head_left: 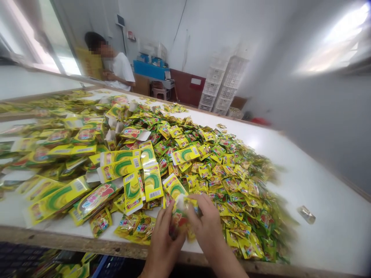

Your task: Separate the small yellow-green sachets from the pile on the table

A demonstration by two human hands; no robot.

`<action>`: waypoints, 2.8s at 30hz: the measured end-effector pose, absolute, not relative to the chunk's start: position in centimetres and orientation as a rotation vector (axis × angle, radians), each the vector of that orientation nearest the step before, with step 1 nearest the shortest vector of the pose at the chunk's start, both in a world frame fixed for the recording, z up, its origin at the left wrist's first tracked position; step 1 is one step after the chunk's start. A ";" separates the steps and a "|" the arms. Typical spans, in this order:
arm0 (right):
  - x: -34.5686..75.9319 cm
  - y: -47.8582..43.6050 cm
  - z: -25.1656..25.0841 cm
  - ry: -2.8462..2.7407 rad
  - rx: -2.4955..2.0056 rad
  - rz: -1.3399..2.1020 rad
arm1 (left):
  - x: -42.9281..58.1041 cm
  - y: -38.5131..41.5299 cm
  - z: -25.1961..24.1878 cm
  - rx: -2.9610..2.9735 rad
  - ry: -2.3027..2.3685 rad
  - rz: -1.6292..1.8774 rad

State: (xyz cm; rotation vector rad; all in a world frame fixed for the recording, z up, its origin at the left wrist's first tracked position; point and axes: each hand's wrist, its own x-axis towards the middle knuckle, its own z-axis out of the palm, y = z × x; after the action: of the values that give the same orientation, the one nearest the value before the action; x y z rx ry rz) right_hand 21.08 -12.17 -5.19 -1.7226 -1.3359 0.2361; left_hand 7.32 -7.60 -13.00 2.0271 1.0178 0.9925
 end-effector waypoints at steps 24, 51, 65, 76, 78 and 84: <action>22.7 -13.6 -6.5 -1.153 -1.498 0.707 | 5.5 -6.3 -11.0 1.308 0.751 0.663; 20.3 -12.4 -9.2 -1.100 -1.358 0.562 | 4.5 -2.5 -10.8 1.988 0.589 0.886; 19.4 -11.7 -9.1 -0.912 -1.486 0.620 | 4.3 -2.2 -10.8 1.990 0.607 0.855; 17.3 -15.7 -8.8 -1.221 -1.386 0.280 | 2.3 -3.2 -12.1 2.139 0.507 0.715; 17.0 -16.3 -9.0 -1.281 -1.371 0.223 | 2.0 -3.4 -12.3 2.172 0.449 0.720; 19.0 -18.8 -9.0 -1.392 -1.360 0.451 | 1.5 -5.0 -12.7 2.364 0.361 0.882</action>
State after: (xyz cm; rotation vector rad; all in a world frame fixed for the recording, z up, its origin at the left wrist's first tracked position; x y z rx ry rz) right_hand 19.01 -18.82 -8.99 -1.3596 -1.3918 0.4510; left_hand 1.51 -5.01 -12.71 2.3639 0.3615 0.8824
